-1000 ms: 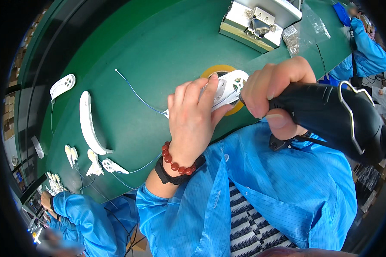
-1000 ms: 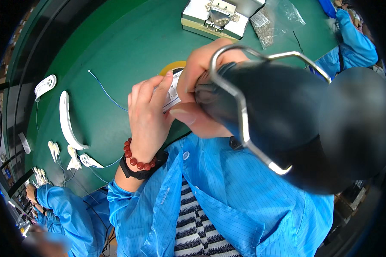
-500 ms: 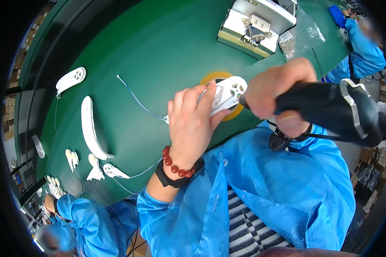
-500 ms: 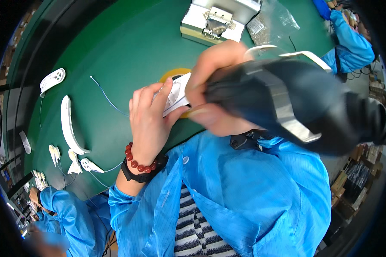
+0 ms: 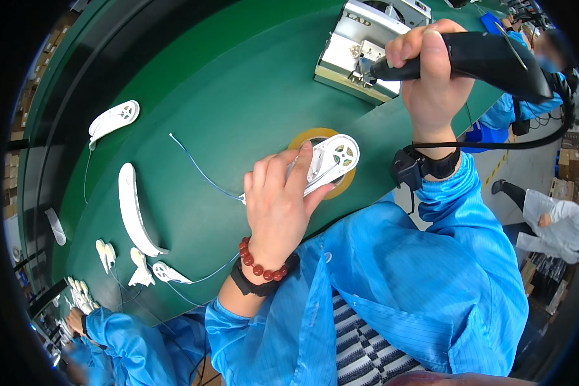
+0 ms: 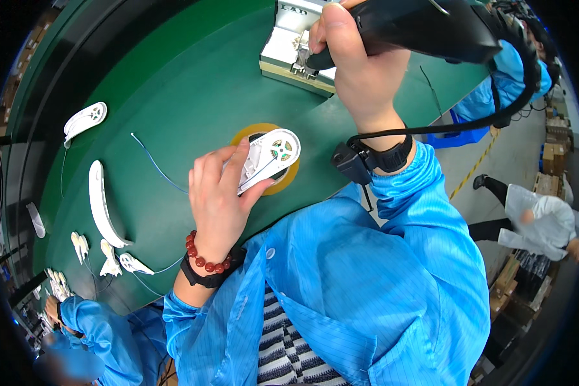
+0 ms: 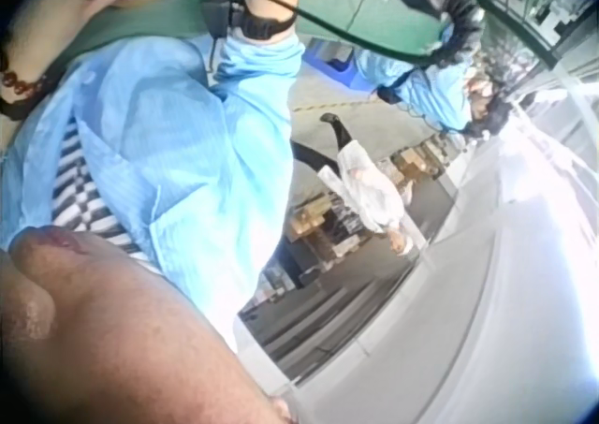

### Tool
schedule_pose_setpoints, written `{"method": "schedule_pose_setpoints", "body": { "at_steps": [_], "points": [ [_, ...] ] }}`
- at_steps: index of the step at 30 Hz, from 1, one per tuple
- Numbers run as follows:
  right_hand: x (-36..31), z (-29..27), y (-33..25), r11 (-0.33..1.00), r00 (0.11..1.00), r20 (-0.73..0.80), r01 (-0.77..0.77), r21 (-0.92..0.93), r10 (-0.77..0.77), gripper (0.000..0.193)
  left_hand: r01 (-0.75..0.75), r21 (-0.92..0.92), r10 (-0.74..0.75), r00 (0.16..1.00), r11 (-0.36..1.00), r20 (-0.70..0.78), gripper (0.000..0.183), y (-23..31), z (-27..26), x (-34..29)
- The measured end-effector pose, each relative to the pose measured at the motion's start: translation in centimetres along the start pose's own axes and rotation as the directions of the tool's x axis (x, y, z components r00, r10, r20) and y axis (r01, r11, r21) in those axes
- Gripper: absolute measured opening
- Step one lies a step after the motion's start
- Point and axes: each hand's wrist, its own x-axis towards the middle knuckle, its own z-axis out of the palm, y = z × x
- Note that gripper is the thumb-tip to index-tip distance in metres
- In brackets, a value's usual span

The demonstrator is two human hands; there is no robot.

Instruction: The recorder is using an electric screwdriver to assemble small white plastic enclosures on a factory workbench.

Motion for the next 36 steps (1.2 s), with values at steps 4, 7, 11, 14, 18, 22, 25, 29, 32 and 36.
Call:
{"method": "schedule_pose_setpoints", "body": {
  "at_steps": [4, 7, 11, 14, 18, 22, 25, 29, 32, 36],
  "points": [
    [0.1, -0.1, -0.9, 1.0, 1.0, -0.009, 0.001, -0.022, -0.001, 0.013, -0.014, -0.003, 0.014, 1.0, 1.0, -0.005, 0.062, 0.5, -0.5, -0.4],
    [0.2, -0.2, -1.4, 0.999, 1.0, -0.019, 0.002, -0.052, -0.003, 0.013, -0.021, -0.019, 0.021, 1.0, 1.0, -0.012, 0.062, 0.8, -0.8, -0.5],
    [0.1, -0.1, -1.5, 0.998, 1.0, -0.016, -0.021, -0.055, 0.02, 0.012, -0.025, -0.024, 0.025, 1.0, 0.999, -0.004, 0.063, 0.8, -0.9, -0.6],
    [0.5, 0.1, -1.1, 0.996, 1.0, -0.011, -0.025, -0.084, 0.024, 0.012, -0.02, -0.019, 0.02, 1.0, 1.0, -0.004, 0.063, 0.6, -0.8, -0.3],
    [1.4, 2.6, -2.5, 0.946, 0.981, -0.171, -0.143, -0.29, 0.096, 0.012, -0.012, -0.021, 0.012, 1.0, 1.0, 0.0, 0.062, 0.8, -1.2, -0.4],
    [2.1, 3.8, -2.6, 0.926, 0.949, -0.217, -0.281, -0.252, 0.229, 0.012, -0.011, -0.018, 0.011, 1.0, 1.0, -0.013, 0.063, 0.7, -1.2, -0.9],
    [2.0, 3.2, -2.6, 0.937, 0.975, -0.15, -0.199, -0.286, 0.162, 0.015, -0.012, -0.028, 0.011, 1.0, 1.0, -0.023, 0.063, 0.6, -1.2, -1.0],
    [2.2, 3.2, -2.0, 0.957, 0.969, -0.152, -0.221, -0.19, 0.194, 0.017, -0.014, -0.019, 0.014, 1.0, 1.0, -0.02, 0.062, 0.3, -0.9, -0.5],
    [1.6, 3.4, -1.6, 0.959, 0.974, -0.129, -0.208, -0.192, 0.186, 0.015, -0.001, -0.019, 0.001, 1.0, 1.0, -0.024, 0.062, -0.3, -0.9, -0.8],
    [1.4, 2.1, -2.3, 0.976, 0.976, 0.022, -0.219, -0.006, 0.219, 0.015, -0.002, -0.016, 0.001, 1.0, 1.0, -0.013, 0.061, -0.2, -1.1, -0.2]
  ]
}}
